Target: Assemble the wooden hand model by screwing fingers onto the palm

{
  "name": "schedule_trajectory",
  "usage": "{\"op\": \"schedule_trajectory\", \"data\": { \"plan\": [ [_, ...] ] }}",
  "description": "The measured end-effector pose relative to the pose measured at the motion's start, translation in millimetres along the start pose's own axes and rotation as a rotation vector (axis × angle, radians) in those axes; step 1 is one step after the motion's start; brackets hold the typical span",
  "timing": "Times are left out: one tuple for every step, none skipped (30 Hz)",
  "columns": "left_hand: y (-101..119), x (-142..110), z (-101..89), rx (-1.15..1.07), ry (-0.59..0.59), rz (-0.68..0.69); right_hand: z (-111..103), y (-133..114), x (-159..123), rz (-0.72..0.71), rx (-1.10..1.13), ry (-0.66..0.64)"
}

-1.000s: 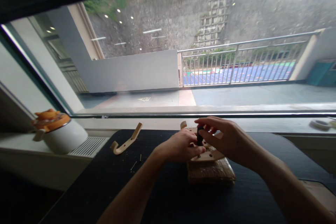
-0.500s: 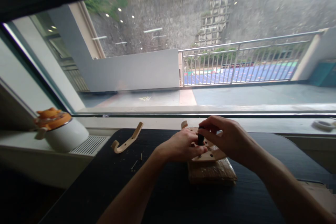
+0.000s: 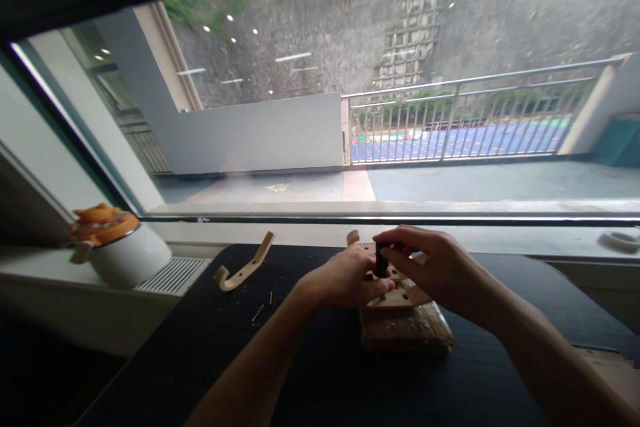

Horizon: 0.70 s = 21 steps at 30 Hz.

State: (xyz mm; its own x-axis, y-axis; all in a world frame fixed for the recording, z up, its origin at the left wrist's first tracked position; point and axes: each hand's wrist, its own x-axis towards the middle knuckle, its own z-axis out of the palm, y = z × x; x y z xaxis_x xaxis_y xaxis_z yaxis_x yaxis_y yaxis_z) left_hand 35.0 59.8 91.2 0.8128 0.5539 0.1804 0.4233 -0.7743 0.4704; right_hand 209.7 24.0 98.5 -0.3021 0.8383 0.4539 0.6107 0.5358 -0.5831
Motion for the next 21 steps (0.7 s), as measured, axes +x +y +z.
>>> {"op": "schedule_trajectory", "data": {
  "plan": [
    [0.3,0.3,-0.2,0.005,-0.002,0.006,0.4,1.3,0.3,0.006,-0.003,0.006],
    [0.5,0.5,-0.3,0.009,-0.005,0.011,0.6,2.2,0.6,0.011,-0.007,0.014],
    [0.5,0.6,-0.3,0.013,-0.008,0.014,0.7,2.8,1.0,0.016,-0.014,0.025],
    [0.4,0.7,-0.2,0.015,-0.011,0.012,0.6,3.1,1.6,0.021,-0.024,0.037],
    [0.1,0.7,0.0,0.018,-0.012,0.006,0.5,3.0,2.1,0.025,-0.034,0.048],
    [-0.3,0.6,0.3,0.019,-0.012,-0.004,0.5,2.8,2.6,0.030,-0.044,0.055],
    [-0.7,0.5,0.6,0.017,-0.011,-0.015,0.7,2.5,3.1,0.036,-0.052,0.063],
    [-1.1,0.5,1.0,0.012,-0.012,-0.026,1.2,2.1,3.5,0.043,-0.057,0.069],
    [-1.5,0.4,1.5,0.002,-0.014,-0.035,1.9,1.6,3.8,0.051,-0.060,0.072],
    [-1.7,0.3,2.0,-0.012,-0.016,-0.042,2.8,1.0,3.9,0.060,-0.061,0.073],
    [-1.9,0.2,2.5,-0.027,-0.015,-0.047,3.7,0.3,3.8,0.070,-0.064,0.074],
    [-2.1,0.1,3.0,-0.041,-0.007,-0.050,4.4,-0.6,3.5,0.078,-0.070,0.074],
    [-2.2,0.0,3.6,-0.052,0.005,-0.050,4.7,-1.5,3.1,0.083,-0.080,0.073],
    [-2.3,-0.2,4.0,-0.062,0.015,-0.049,4.7,-2.5,2.6,0.084,-0.090,0.072],
    [-2.3,-0.4,4.4,-0.072,0.021,-0.044,4.2,-3.5,2.0,0.081,-0.096,0.073],
    [-2.3,-0.5,4.5,-0.081,0.023,-0.037,3.4,-4.4,1.4,0.073,-0.091,0.067],
    [-2.3,-0.7,4.5,-0.084,0.022,-0.028,2.5,-5.1,0.8,0.062,-0.075,0.052],
    [-2.1,-0.8,4.3,-0.081,0.019,-0.021,1.6,-5.5,0.4,0.048,-0.052,0.033],
    [-1.8,-0.8,3.8,-0.072,0.015,-0.016,0.9,-5.6,0.0,0.032,-0.026,0.013],
    [-1.3,-0.8,3.3,-0.057,0.013,-0.015,0.5,-5.3,-0.2,0.017,-0.003,-0.006],
    [-0.7,-0.7,2.6,-0.038,0.013,-0.019,0.3,-4.6,-0.2,0.005,0.012,-0.018]
  ]
}}
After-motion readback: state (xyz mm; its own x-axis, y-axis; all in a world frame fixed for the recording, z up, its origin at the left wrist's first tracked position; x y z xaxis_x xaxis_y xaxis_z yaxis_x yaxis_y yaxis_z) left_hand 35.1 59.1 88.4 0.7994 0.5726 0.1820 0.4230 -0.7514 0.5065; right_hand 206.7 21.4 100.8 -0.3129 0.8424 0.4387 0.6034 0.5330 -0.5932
